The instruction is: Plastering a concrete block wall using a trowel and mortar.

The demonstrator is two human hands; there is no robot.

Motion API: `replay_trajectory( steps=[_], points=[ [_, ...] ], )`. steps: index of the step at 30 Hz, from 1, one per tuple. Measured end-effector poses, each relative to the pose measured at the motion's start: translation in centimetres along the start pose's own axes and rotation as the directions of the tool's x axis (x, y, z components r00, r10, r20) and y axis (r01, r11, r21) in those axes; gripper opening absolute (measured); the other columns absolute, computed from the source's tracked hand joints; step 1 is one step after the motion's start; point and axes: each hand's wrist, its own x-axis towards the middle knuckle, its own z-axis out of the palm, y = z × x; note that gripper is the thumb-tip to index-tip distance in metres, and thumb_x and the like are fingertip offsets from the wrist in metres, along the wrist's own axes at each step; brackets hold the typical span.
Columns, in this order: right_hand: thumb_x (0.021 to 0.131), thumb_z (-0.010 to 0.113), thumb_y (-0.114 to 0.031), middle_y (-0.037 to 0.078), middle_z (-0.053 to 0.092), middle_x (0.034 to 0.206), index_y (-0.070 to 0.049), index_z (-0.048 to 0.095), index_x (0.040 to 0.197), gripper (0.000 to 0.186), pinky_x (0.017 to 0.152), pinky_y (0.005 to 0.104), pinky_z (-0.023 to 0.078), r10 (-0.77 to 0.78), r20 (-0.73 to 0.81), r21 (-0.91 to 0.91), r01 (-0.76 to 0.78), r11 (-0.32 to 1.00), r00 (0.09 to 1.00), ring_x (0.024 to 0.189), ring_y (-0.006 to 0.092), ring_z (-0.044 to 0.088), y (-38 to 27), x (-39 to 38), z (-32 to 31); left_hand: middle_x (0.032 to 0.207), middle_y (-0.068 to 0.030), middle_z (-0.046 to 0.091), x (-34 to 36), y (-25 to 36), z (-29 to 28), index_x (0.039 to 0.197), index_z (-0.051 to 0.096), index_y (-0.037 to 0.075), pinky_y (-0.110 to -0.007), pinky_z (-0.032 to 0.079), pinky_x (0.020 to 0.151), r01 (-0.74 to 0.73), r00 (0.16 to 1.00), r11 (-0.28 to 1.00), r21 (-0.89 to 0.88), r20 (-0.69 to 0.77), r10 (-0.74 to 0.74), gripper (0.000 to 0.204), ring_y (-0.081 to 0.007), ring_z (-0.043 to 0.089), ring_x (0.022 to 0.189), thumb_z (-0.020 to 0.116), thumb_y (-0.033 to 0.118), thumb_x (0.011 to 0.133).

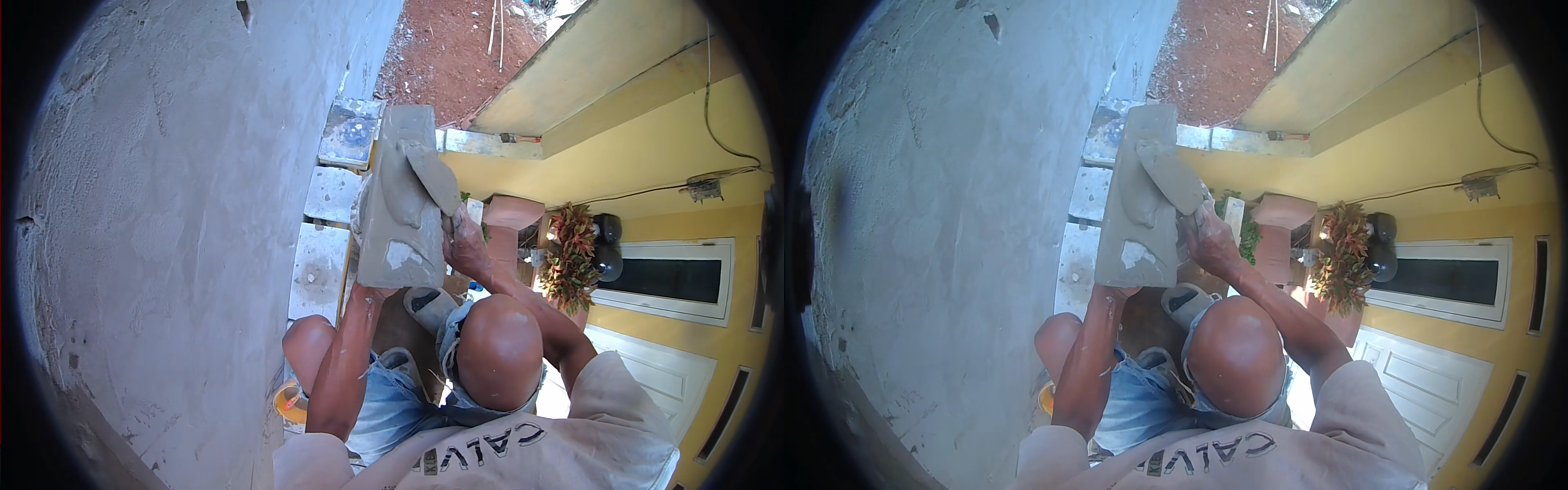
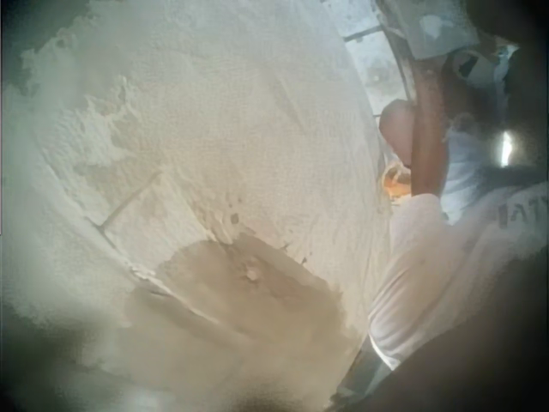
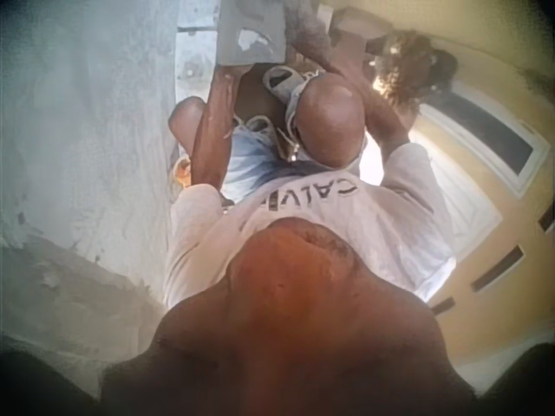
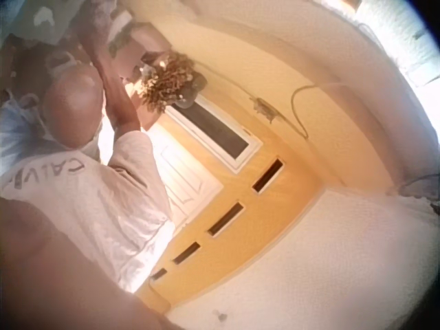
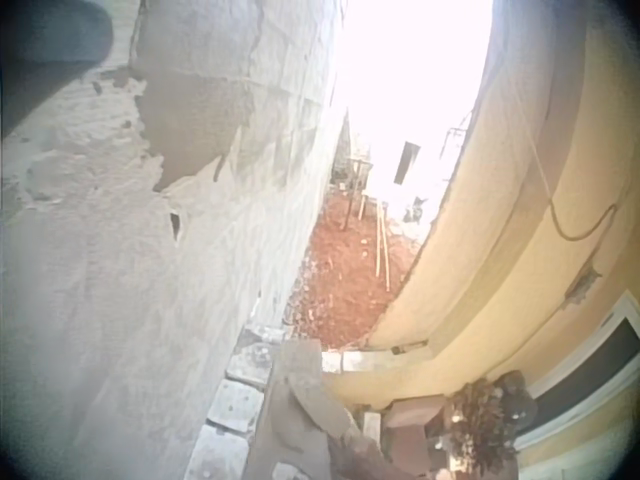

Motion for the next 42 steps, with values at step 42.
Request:
replay_trajectory(
  steps=[42],
  points=[
    [0.084, 0.072, -0.048, 0.024, 0.074, 0.084, -0.002, 0.078, 0.085, 0.046, 0.076, 0.0488, 0.058, 0.398, 0.753, -0.437, -0.054, 0.898, 0.523, 0.084, 0.0413, 0.073, 1.4, 4.6, -1.8, 0.126, -0.0074, 0.07, -2.9, 6.3, 3.0, 0.145, 0.057, 0.011, -0.039, 0.063, 0.083, -0.083, 0.966, 0.967, 0.24, -0.22, 0.138, 0.05, -0.0217, 0.071, 0.105, 0.064, 0.037, 0.103]
  ],
)
